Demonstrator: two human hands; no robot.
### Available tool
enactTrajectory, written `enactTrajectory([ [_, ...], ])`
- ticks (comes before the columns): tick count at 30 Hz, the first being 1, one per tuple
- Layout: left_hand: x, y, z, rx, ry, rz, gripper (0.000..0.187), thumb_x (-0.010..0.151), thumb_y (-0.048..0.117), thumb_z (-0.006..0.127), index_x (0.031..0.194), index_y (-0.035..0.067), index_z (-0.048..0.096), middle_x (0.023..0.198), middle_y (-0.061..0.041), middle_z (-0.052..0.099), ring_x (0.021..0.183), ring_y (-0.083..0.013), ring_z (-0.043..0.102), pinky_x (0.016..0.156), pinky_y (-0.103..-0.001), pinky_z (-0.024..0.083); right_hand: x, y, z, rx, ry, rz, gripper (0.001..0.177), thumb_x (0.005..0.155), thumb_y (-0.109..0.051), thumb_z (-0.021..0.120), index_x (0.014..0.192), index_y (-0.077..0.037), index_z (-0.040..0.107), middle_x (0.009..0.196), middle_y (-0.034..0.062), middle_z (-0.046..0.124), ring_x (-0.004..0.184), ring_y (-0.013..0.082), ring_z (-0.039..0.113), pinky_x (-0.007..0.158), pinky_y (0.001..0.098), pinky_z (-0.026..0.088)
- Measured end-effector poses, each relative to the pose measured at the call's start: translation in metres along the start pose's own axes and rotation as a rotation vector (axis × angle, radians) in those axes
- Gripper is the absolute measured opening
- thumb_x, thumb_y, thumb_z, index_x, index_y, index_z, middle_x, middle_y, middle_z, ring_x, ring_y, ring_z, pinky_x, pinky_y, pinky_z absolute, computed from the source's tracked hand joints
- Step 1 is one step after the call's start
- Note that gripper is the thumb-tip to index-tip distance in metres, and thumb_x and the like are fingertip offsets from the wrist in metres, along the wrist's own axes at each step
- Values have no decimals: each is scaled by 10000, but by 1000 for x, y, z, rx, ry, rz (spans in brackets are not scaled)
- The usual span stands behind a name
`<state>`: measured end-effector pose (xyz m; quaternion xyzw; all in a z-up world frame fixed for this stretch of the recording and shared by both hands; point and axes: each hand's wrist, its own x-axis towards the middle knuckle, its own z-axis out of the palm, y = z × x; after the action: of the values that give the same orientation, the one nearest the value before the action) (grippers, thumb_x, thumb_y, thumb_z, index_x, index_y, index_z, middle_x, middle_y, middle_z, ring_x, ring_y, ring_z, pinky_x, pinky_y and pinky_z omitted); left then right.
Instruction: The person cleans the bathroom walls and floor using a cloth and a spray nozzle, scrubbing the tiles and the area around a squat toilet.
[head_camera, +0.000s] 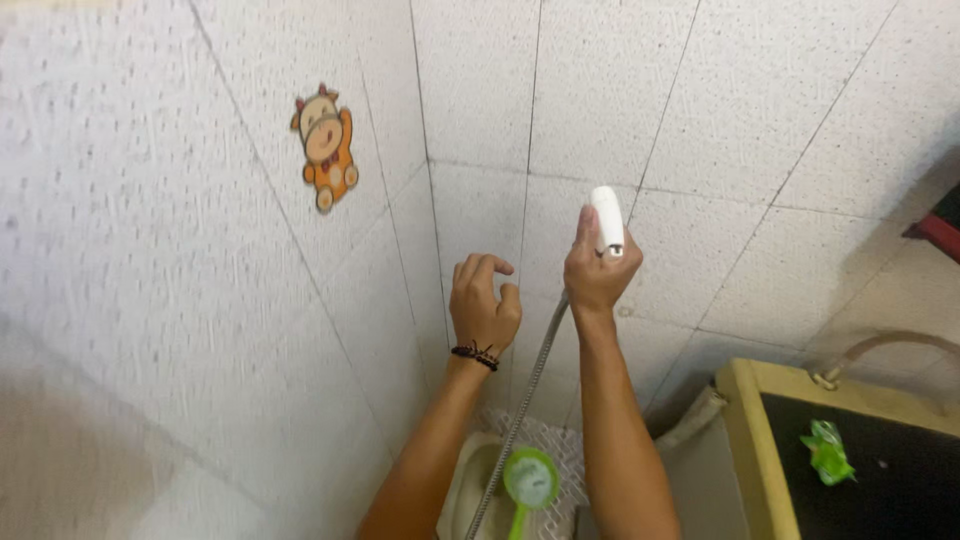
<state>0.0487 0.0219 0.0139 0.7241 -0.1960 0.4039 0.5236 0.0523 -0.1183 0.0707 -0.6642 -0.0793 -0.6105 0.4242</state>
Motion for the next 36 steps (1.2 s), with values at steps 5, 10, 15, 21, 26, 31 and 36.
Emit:
enactTrajectory([
  [5,53,-54,27,-135,-71,2,216,829,81,597,1030,23,652,1037,-137,703,1028,-313,641,933,-429,512,6,6,41,123,-72,35,263,1036,-238,634,888,-23,661,625,15,625,471,48,568,378,221,409],
  [10,115,-95,63,-225,-160,-58,307,857,92,615,1155,20,600,1105,-149,700,1088,-308,660,957,-424,521,24,37,75,-23,-113,41,309,1051,-249,675,851,-15,666,618,38,610,494,65,516,435,235,365],
  [15,199,-137,120,-70,-152,125,477,916,136,591,1365,-4,511,1381,-224,577,1320,-374,543,1126,-464,428,56,88,110,138,-286,248,232,1013,-263,631,921,-52,658,620,7,619,442,50,576,348,226,457],
  [21,276,-145,170,45,-191,167,679,938,160,584,1549,5,332,1643,-266,286,1512,-431,294,1239,-531,264,85,86,147,210,-251,355,190,1025,-198,619,919,-42,639,618,-13,607,495,42,566,407,216,412],
  [26,340,-157,189,202,-121,190,794,945,166,572,1633,56,193,1717,-220,118,1590,-412,138,1294,-562,146,90,68,155,370,-202,349,191,1016,-164,650,903,-30,577,621,-11,559,513,40,514,437,218,399],
  [31,389,-186,201,273,17,203,862,943,207,598,1641,65,112,1715,-209,39,1600,-396,41,1293,-585,68,99,77,159,439,-253,383,143,1006,-129,659,947,-25,580,646,-8,567,522,43,526,443,224,408],
  [36,428,-215,201,303,184,324,810,1053,218,540,1689,127,48,1759,-159,6,1654,-331,15,1369,-540,69,96,83,179,222,-342,211,164,996,-128,674,926,-9,584,640,-10,607,530,36,567,458,217,440],
])
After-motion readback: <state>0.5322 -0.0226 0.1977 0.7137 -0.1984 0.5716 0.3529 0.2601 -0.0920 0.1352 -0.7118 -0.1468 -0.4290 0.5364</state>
